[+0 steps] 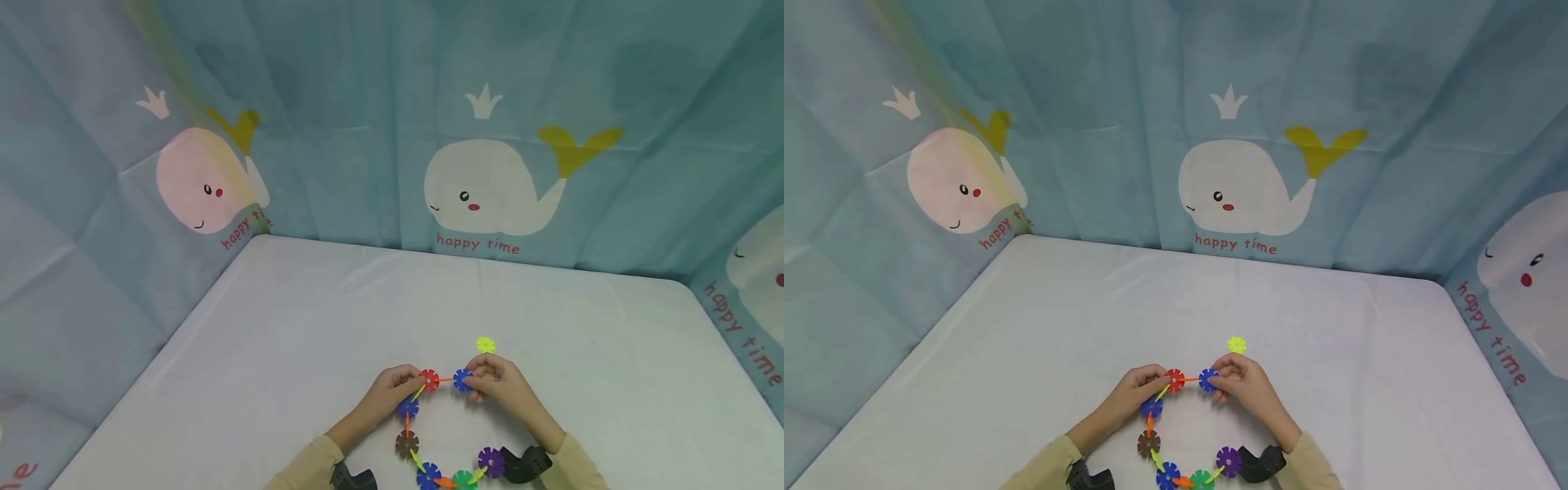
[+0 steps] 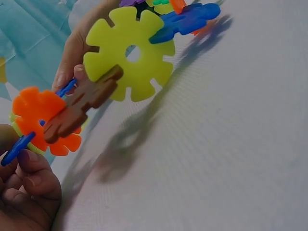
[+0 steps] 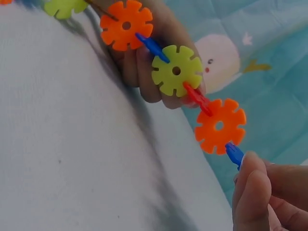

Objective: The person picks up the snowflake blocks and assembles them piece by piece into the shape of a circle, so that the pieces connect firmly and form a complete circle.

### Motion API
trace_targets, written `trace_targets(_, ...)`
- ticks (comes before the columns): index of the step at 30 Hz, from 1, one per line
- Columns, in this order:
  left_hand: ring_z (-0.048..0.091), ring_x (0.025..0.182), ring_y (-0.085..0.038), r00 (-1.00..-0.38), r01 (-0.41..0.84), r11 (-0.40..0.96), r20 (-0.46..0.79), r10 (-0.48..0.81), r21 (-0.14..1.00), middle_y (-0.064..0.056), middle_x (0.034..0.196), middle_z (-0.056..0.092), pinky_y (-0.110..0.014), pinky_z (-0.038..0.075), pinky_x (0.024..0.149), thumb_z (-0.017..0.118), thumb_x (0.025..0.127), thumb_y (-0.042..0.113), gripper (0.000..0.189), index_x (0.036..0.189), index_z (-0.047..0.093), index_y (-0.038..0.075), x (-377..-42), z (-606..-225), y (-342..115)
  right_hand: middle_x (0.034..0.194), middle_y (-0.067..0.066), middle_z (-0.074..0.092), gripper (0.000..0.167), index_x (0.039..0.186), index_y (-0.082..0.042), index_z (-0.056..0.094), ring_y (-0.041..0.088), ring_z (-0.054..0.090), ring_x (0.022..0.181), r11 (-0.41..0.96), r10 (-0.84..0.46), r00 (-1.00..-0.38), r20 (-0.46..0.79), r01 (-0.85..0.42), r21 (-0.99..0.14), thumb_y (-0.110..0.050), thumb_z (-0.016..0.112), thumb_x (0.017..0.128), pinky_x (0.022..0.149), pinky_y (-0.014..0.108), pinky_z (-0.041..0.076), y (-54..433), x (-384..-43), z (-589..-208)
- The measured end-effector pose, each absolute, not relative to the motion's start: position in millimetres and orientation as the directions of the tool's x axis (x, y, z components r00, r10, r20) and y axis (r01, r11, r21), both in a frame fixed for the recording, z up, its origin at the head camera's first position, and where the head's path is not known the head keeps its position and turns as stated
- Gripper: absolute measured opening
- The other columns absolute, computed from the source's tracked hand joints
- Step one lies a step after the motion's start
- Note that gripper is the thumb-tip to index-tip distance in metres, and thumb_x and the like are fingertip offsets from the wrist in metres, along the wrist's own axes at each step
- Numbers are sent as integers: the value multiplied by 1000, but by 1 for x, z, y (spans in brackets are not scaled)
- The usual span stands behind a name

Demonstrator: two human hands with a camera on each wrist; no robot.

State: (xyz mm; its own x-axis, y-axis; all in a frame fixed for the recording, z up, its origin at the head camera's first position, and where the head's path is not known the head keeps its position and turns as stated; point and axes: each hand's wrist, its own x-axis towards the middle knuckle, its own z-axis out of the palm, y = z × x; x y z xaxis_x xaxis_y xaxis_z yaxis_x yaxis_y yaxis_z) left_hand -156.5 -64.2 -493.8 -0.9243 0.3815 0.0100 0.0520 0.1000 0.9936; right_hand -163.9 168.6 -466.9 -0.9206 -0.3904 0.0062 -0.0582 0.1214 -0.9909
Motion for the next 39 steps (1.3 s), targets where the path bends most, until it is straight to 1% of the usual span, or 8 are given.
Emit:
trace_targets(5, 40, 56, -7, -923, 70, 111, 22, 384, 991, 4, 63, 47, -20, 35, 55, 55, 90, 26, 24, 85, 62, 3, -157, -494, -64, 74, 16, 58, 25, 97, 15, 48, 14, 58, 58, 87, -405, -914, 13, -52, -995, 0, 61, 82, 54, 29, 49, 170, -164, -467)
trace_targets(11, 40, 56, -7, -921, 47, 127, -6, 390, 991, 4, 64, 49, -20, 36, 55, 55, 90, 21, 20, 86, 62, 3, -156, -493, -64, 74, 14, 60, 24, 95, 17, 46, 12, 58, 58, 25, -432, -902, 20, -34, -999, 2, 59, 83, 55, 27, 49, 170, -164, -468)
trace_targets(16, 40, 58, -6, -907, 110, 128, 47, 418, 986, 3, 66, 50, -20, 35, 55, 53, 91, 11, 17, 87, 62, -3, -151, -475, -63, 73, 17, 61, 24, 93, 19, 45, 13, 58, 58, -20, -461, -887, 20, -11, -1000, 3, 59, 82, 55, 26, 49, 170, -165, -471)
trace_targets(20, 40, 58, -5, -909, 130, 165, 51, 414, 978, 3, 67, 51, -20, 36, 56, 52, 91, 8, 17, 86, 62, -5, -145, -462, -64, 71, 13, 61, 23, 91, 18, 47, 13, 59, 59, -29, -483, -876, 2, 14, -999, 1, 60, 83, 55, 27, 50, 171, -166, -475)
trace_targets(25, 40, 59, -5, -905, 131, 184, 42, 423, 974, 0, 69, 53, -20, 36, 58, 52, 91, 8, 17, 87, 63, -4, -146, -460, -66, 70, 9, 62, 8, 87, 8, 52, 13, 60, 59, -85, -529, -848, 28, 20, -996, 3, 57, 84, 55, 27, 50, 172, -168, -481)
trace_targets(28, 41, 57, -5, -907, 160, 199, 65, 416, 967, 1, 68, 54, -20, 36, 56, 53, 91, 12, 17, 87, 64, -1, -152, -474, -67, 69, 8, 62, 6, 86, 9, 52, 13, 60, 58, -112, -523, -850, 65, -7, -994, 5, 56, 84, 54, 26, 50, 168, -167, -480)
trace_targets(32, 40, 53, -3, -911, 180, 182, 94, 403, 967, 4, 64, 52, -19, 36, 52, 54, 90, 10, 16, 85, 63, -3, -152, -479, -67, 69, 10, 62, 16, 88, 16, 48, 13, 59, 58, -104, -492, -867, 75, -27, -994, 4, 58, 83, 54, 27, 50, 165, -164, -476)
trace_targets(39, 38, 50, -3, -910, 126, 172, 45, 412, 977, 3, 60, 48, -16, 33, 49, 53, 90, 6, 15, 85, 62, -6, -144, -461, -63, 78, 8, 62, 23, 97, 17, 46, 11, 59, 64, -82, -479, -877, 26, 15, -997, 1, 58, 84, 60, 25, 49, 171, -165, -479)
